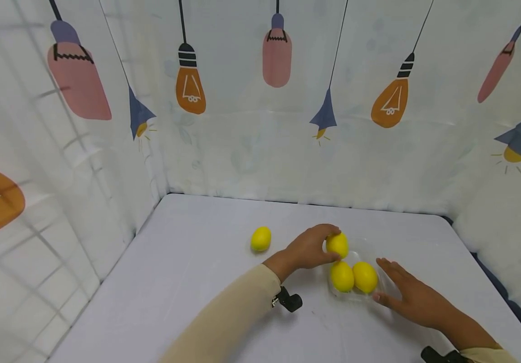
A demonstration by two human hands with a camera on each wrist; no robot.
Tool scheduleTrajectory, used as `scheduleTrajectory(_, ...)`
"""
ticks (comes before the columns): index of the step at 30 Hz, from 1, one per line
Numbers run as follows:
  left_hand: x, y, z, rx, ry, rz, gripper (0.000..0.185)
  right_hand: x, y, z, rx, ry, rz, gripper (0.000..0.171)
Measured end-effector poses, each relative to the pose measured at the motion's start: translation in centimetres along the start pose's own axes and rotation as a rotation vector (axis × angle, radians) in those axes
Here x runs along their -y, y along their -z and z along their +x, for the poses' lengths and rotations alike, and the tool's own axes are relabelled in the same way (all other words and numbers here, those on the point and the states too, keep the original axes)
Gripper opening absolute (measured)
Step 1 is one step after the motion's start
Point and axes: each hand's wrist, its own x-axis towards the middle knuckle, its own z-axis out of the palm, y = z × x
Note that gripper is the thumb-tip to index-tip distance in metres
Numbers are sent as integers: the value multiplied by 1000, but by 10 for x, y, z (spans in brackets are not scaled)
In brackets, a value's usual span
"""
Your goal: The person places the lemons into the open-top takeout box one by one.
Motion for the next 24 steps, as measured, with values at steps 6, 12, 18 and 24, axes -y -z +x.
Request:
scheduleTrajectory(6,-6,-8,6,4,-2,15,62,0,1,0,-1,0,2,101)
scheduleTrajectory(12,-9,-16,10,9,-3,20,60,1,2,-1,1,4,5,101)
scheduleTrajectory(18,-11,-22,13,6,-8,47,59,1,1,-1,-5,3,5,102)
scheduleTrajectory(24,-16,-25,15,43,20,129,54,-1,-1,0,-9,6,5,101)
